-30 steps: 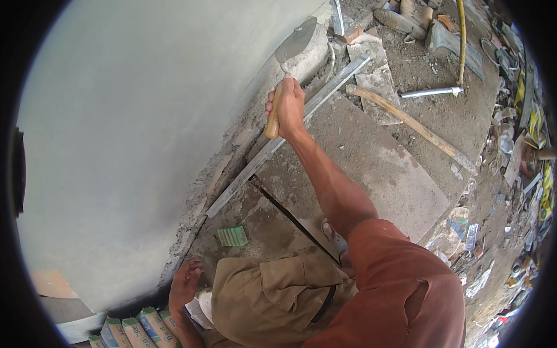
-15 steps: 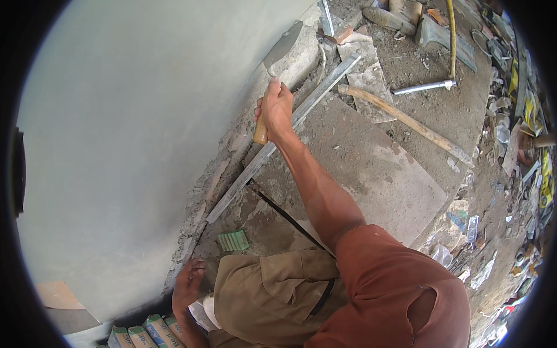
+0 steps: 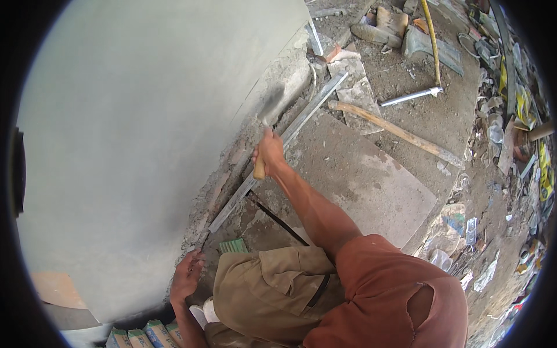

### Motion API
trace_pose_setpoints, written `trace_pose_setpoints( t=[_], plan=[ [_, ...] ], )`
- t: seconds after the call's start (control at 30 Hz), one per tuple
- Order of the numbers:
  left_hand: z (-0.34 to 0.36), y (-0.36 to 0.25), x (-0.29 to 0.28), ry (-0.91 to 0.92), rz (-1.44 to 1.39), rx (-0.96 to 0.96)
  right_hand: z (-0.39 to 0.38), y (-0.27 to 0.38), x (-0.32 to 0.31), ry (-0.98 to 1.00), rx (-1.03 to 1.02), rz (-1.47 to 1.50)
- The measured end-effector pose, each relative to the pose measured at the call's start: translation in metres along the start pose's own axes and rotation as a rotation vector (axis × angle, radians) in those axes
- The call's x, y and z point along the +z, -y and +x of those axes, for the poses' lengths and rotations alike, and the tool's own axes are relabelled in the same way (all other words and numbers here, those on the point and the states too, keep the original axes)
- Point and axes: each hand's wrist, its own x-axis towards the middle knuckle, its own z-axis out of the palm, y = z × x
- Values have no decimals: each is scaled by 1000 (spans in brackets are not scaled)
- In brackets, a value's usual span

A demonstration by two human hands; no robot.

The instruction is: The person positions a metal straightedge along the base of a wall, then applies and smooths plaster along the edge using a trowel.

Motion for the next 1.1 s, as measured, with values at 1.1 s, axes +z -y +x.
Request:
trace_pose_setpoints(
  t=[1.1],
  plan=[
    [-21,18,2,29,-6,-153,58,112,6,57,-397,-35]
  ],
)
